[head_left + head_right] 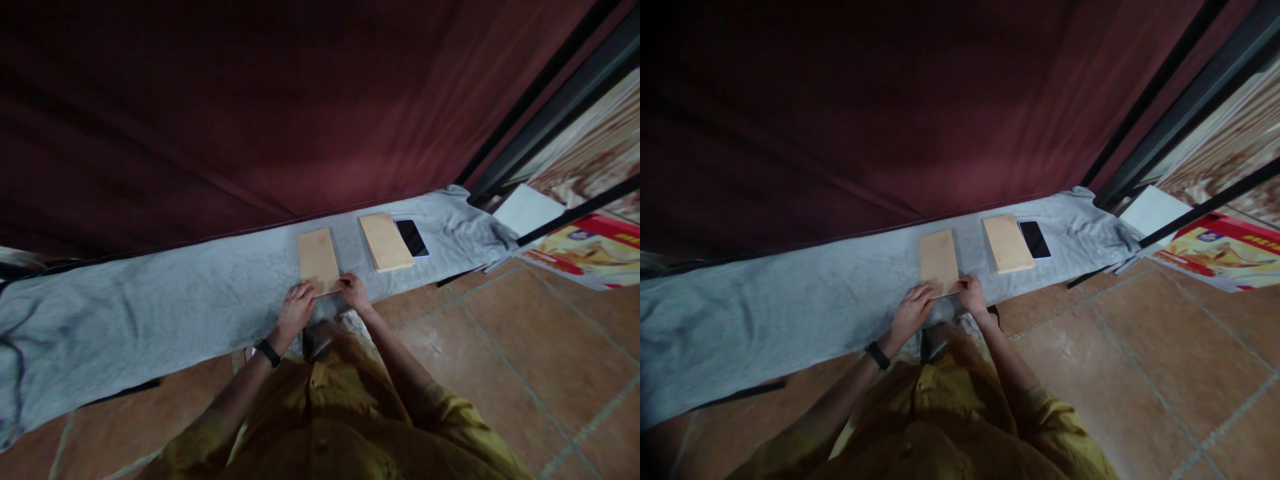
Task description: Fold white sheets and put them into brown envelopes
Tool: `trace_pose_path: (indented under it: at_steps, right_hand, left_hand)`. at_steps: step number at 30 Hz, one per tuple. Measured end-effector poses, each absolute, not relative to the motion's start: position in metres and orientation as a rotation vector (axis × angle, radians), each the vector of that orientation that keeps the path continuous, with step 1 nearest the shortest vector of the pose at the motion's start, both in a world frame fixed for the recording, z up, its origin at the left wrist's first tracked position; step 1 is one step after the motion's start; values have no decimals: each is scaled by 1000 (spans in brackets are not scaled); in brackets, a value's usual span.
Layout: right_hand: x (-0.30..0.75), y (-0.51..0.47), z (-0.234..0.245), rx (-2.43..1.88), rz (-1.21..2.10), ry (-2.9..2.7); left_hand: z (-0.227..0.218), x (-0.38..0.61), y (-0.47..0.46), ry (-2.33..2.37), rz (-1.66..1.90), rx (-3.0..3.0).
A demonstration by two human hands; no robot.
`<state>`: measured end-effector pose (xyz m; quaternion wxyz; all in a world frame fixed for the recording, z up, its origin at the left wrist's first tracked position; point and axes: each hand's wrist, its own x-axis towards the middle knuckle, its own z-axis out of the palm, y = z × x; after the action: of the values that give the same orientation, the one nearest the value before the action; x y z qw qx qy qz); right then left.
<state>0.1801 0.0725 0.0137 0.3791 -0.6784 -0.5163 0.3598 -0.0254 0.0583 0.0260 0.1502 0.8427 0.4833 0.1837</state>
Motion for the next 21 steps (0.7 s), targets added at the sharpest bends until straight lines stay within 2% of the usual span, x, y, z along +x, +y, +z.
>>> trace_pose_path:
  at_steps: [6,11,21]
  right_hand:
    - [190,51,16,-1688,643,-1655]
    - [199,44,11,-1452,627,-1969]
    - [190,49,5,-1605,512,-1959]
  left_hand:
    - [19,-25,57,1416,583,2439]
    - [12,-22,51,1456,651,2414]
    - [11,-18,52,1609,746,2273]
